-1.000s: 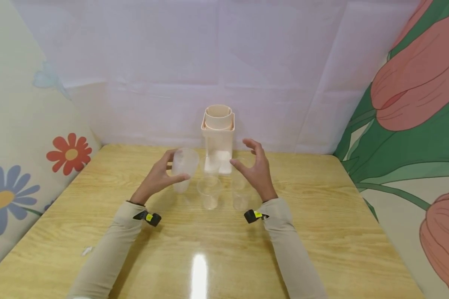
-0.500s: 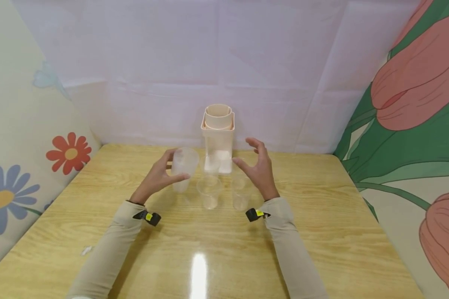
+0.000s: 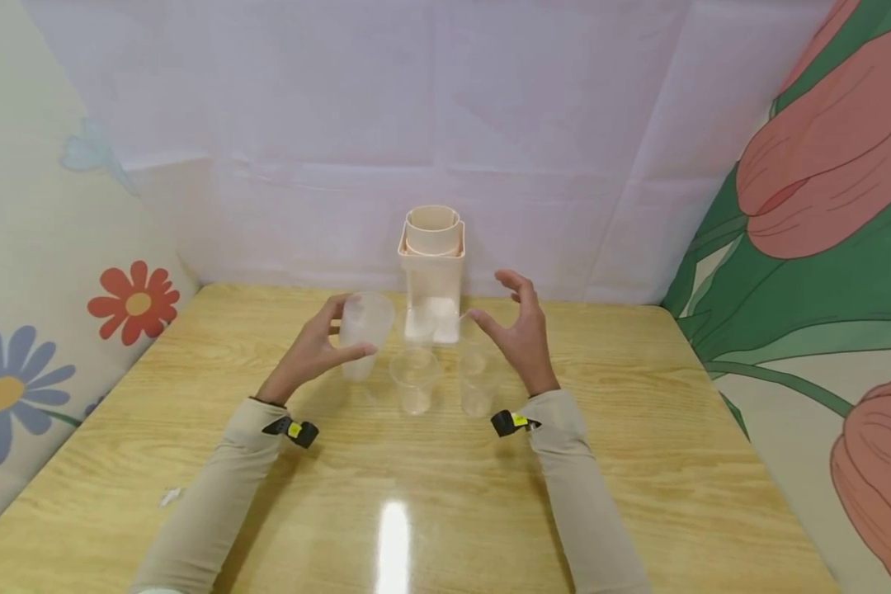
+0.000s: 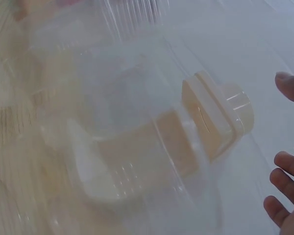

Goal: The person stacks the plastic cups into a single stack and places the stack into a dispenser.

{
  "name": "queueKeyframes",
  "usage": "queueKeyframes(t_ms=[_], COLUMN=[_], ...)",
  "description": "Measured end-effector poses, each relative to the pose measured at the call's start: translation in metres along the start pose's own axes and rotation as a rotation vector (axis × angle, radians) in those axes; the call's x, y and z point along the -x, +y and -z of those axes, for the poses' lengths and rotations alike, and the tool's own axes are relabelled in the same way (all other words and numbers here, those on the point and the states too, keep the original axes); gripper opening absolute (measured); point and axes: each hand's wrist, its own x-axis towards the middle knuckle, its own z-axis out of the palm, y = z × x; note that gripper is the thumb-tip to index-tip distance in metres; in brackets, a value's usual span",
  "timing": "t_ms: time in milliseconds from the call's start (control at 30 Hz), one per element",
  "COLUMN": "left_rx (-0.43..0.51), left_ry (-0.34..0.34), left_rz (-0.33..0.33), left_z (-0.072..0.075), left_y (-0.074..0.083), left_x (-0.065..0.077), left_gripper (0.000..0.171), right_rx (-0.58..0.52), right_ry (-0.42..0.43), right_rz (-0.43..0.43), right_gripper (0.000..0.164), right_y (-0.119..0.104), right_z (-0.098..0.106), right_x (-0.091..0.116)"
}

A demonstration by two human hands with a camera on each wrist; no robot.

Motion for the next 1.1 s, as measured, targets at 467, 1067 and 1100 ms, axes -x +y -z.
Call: queueKeyframes(t_ms=[467,1067,1100], left_rx=[0.034,0.014,0.014], left_ry=[-0.004,0.002,0.0], left_rz=[0.021,0.009,0.011], left_z=[0.001,0.0,0.0], left_y=[0.002,0.0,0.0], left_x=[-0.003,0.0,0.0], left_gripper=[0.085,0.086,0.086], right_rx=[-0.001,0.0,0.0], right_ry=[0.047,0.063,0.063], right_rz=[-0.014,-0.042,-0.041], right_gripper=[0.062,0.06,0.06], right_y=[0.003,0.003,0.003], right_z=[0.009,0.014,0.014], right_x=[-0.005,-0.003,-0.003])
